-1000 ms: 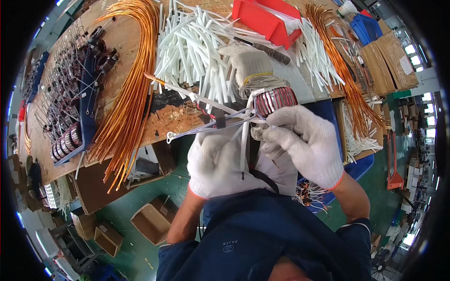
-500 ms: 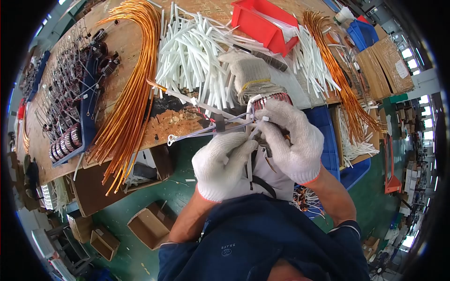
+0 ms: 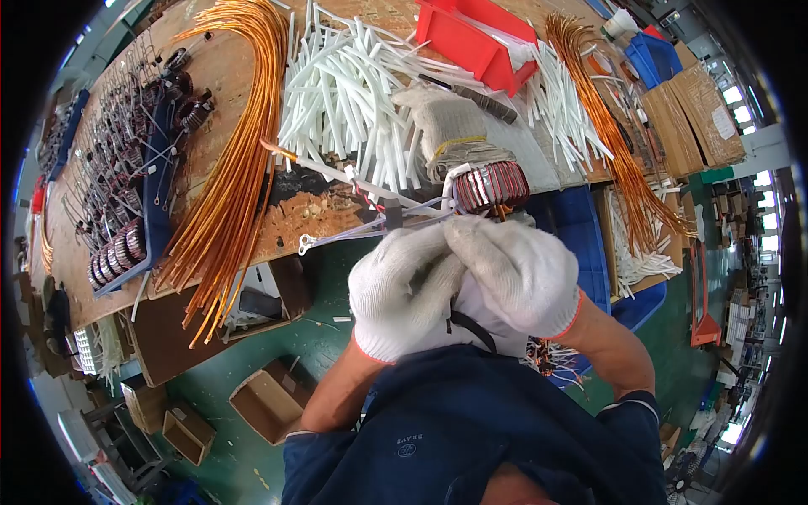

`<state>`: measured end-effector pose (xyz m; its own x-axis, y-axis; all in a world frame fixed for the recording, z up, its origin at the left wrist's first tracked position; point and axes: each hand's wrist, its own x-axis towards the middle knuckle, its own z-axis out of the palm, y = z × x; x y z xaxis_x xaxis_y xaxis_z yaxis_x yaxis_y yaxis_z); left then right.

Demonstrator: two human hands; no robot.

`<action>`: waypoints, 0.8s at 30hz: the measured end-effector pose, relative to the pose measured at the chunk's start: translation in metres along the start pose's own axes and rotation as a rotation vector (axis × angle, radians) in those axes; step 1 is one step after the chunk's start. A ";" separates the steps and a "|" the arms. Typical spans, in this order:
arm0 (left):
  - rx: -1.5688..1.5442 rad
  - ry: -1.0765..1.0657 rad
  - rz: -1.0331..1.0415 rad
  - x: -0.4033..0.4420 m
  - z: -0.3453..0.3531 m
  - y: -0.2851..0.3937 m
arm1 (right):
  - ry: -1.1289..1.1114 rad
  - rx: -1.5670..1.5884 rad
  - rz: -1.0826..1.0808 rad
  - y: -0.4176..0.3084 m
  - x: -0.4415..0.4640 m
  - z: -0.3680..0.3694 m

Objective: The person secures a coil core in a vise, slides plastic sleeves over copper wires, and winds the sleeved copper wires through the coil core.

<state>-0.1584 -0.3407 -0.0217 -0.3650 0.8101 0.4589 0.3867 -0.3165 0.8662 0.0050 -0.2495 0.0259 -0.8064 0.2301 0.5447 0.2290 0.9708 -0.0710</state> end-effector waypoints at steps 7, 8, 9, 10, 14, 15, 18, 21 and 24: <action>0.294 0.244 0.229 -0.011 0.033 -0.047 | 0.010 -0.251 -0.037 0.033 0.015 -0.030; 0.258 0.239 0.201 -0.011 0.036 -0.050 | 0.168 -0.248 0.065 0.042 0.033 -0.034; 0.221 0.237 0.173 -0.009 0.038 -0.052 | 0.325 -0.248 0.163 0.048 0.045 -0.036; 0.138 0.272 0.243 -0.001 0.041 -0.054 | 0.324 -0.251 0.167 0.046 0.043 -0.038; -0.568 0.371 -0.497 -0.009 0.032 -0.044 | 0.128 0.195 0.692 0.013 -0.005 -0.044; -0.631 0.306 -0.546 -0.002 0.025 -0.044 | -0.083 0.158 0.617 -0.002 -0.013 -0.040; -0.556 0.306 -0.458 0.000 0.038 -0.089 | -0.364 0.350 0.787 -0.038 -0.040 -0.001; -0.131 0.123 -0.405 0.013 0.045 -0.102 | -0.078 1.117 1.026 -0.057 -0.045 0.048; 0.082 0.086 0.003 0.030 0.058 -0.109 | -0.169 1.179 1.386 -0.057 -0.031 0.022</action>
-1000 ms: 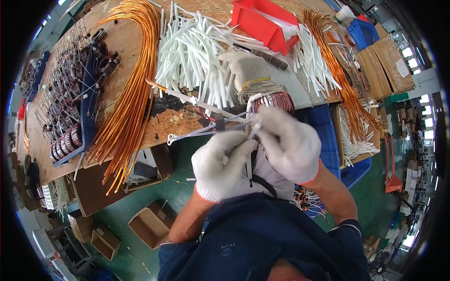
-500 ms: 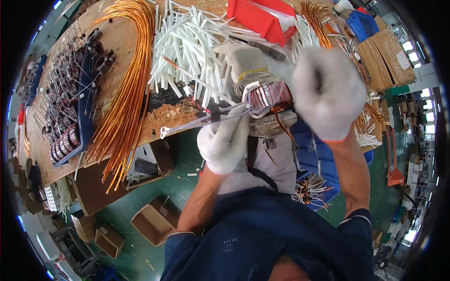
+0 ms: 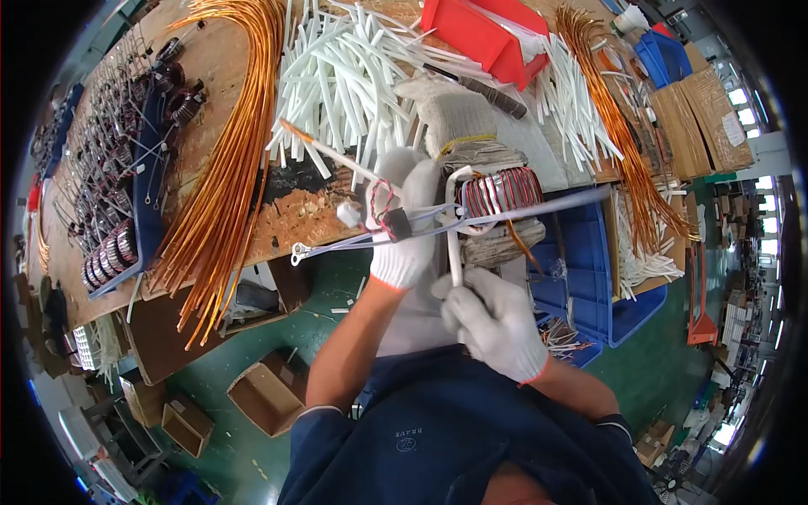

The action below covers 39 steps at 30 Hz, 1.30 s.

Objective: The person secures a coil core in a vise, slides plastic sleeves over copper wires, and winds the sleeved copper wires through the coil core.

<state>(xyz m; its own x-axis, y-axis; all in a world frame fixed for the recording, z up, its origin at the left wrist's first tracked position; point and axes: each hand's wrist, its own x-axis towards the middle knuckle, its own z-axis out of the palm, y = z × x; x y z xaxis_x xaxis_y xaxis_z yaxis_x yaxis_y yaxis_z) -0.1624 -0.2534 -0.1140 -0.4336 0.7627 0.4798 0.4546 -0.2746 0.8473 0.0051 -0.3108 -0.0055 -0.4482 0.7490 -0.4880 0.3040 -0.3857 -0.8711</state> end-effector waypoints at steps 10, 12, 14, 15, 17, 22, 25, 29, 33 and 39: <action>-0.358 0.101 -0.064 0.052 0.010 0.010 | 0.058 -0.301 -0.234 -0.005 -0.009 -0.044; -0.615 0.246 -0.266 0.022 0.016 0.010 | 0.059 -0.304 -0.211 -0.006 -0.009 -0.043; -0.943 0.399 -0.528 -0.026 0.016 0.032 | 0.069 -0.300 -0.186 -0.005 -0.008 -0.043; -0.944 0.397 -0.524 -0.038 0.014 0.038 | 0.066 -0.289 -0.193 -0.003 -0.007 -0.043; -0.800 0.333 -0.308 -0.051 0.016 0.051 | 0.065 -0.283 -0.194 -0.003 -0.006 -0.045; -0.718 0.351 -0.341 -0.049 0.015 0.063 | 0.014 -0.309 -0.178 -0.005 -0.005 -0.048; -0.715 0.310 -0.369 -0.050 0.010 0.061 | 0.010 -0.089 0.021 -0.011 -0.008 -0.056; -0.735 0.295 -0.345 -0.051 0.010 0.057 | 0.046 0.151 -0.117 0.026 -0.013 -0.066; -0.703 0.207 -0.436 -0.051 0.002 0.061 | 0.376 -0.137 -0.563 0.022 -0.008 -0.045; -0.557 0.184 -0.328 -0.050 0.003 0.046 | 0.275 -0.745 -1.094 -0.052 0.033 -0.023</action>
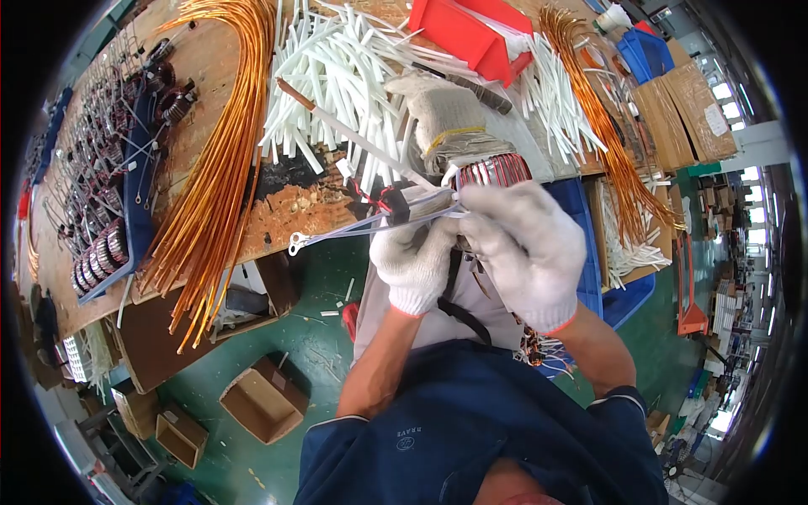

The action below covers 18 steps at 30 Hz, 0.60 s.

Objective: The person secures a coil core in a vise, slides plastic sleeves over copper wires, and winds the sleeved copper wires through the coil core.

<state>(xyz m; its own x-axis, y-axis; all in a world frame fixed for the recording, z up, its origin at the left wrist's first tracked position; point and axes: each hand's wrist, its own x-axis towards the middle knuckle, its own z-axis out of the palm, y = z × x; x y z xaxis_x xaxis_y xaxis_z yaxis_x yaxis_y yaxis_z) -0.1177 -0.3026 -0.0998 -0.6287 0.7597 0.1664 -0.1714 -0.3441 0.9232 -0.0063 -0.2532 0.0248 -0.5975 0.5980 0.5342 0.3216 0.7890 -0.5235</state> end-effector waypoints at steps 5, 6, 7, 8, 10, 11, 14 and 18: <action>0.069 -0.074 0.184 0.002 0.004 0.000 | -0.134 0.283 -0.190 -0.007 0.007 -0.003; 0.066 -0.071 0.180 0.005 0.005 -0.002 | -0.138 0.282 -0.187 0.001 0.000 -0.008; 0.061 -0.079 0.202 0.007 0.007 -0.003 | -0.355 0.484 -0.008 0.008 -0.006 -0.014; 0.056 -0.091 0.224 0.008 0.008 -0.003 | -0.567 0.684 0.178 0.009 -0.013 -0.018; -0.280 -0.078 -0.064 0.007 0.018 -0.012 | -0.538 0.681 0.380 0.001 -0.021 -0.002; -0.203 -0.117 0.094 0.016 0.019 -0.031 | -0.433 0.528 0.263 -0.003 -0.018 0.032; -0.158 -0.204 0.148 0.021 0.016 -0.033 | -0.101 0.061 -0.065 -0.011 -0.011 0.114; -0.056 -0.221 0.073 0.031 0.012 -0.017 | -0.418 0.382 0.398 -0.031 0.019 0.085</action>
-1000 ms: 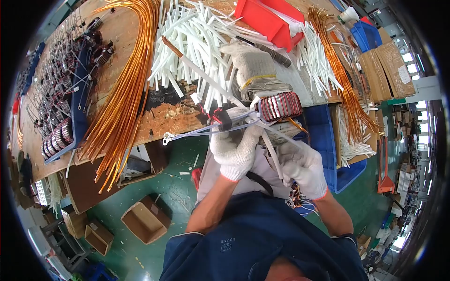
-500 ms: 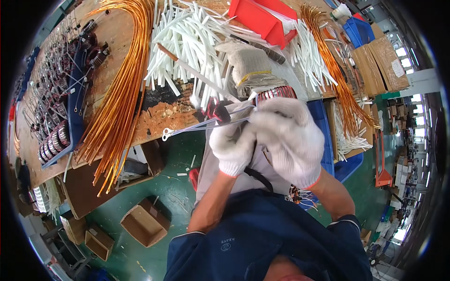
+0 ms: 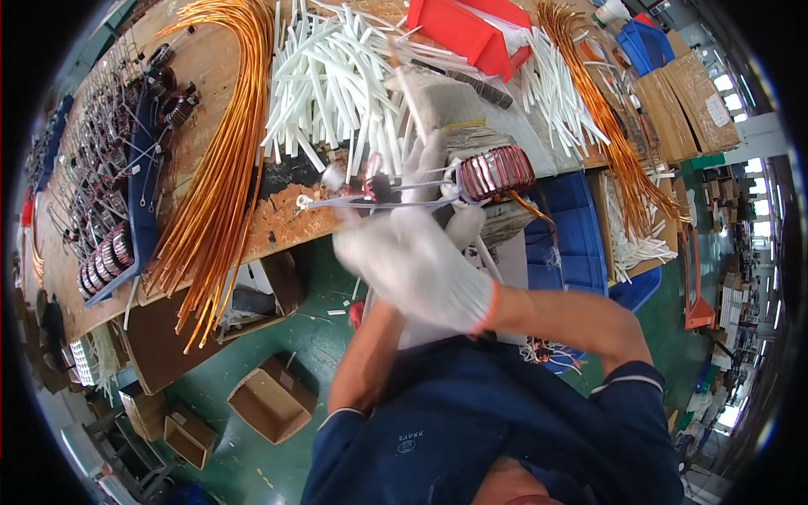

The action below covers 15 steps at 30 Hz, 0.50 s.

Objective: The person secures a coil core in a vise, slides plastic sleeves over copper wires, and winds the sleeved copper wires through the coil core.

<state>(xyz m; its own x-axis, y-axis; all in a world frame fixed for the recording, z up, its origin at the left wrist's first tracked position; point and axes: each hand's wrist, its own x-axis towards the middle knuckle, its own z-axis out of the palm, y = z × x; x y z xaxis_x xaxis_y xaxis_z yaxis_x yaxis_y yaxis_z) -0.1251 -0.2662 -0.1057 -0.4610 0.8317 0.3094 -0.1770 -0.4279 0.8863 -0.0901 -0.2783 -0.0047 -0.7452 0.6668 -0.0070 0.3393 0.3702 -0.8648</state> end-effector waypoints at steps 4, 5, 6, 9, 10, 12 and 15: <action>0.252 -0.123 -0.430 -0.014 -0.025 0.095 | -0.265 0.133 -0.118 -0.043 -0.079 -0.077; 0.373 -0.082 -0.206 -0.037 -0.033 0.077 | 0.021 -0.148 -0.249 -0.031 -0.089 -0.099; 0.487 -0.044 0.023 -0.061 -0.041 0.059 | 0.317 -0.429 -0.372 -0.018 -0.095 -0.117; 0.662 -0.775 0.261 -0.055 -0.024 0.126 | 0.495 -0.546 -0.026 0.053 -0.118 -0.113; 0.723 -0.734 0.524 -0.045 -0.006 0.131 | 0.409 -0.546 0.006 0.070 -0.124 -0.109; 1.128 -0.437 0.615 0.011 0.013 0.137 | 0.356 -0.391 0.053 0.060 -0.147 -0.087; 1.494 -0.563 0.417 0.040 -0.011 0.122 | 0.372 -0.571 -0.074 0.024 -0.151 -0.069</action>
<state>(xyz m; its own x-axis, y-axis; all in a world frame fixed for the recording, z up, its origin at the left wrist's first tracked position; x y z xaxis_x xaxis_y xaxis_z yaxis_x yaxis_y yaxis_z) -0.1746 -0.2892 0.0108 0.1536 0.9126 0.3790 0.9654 -0.2204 0.1393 0.0703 -0.3261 0.0101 -0.5662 0.7664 0.3035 0.6204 0.6386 -0.4553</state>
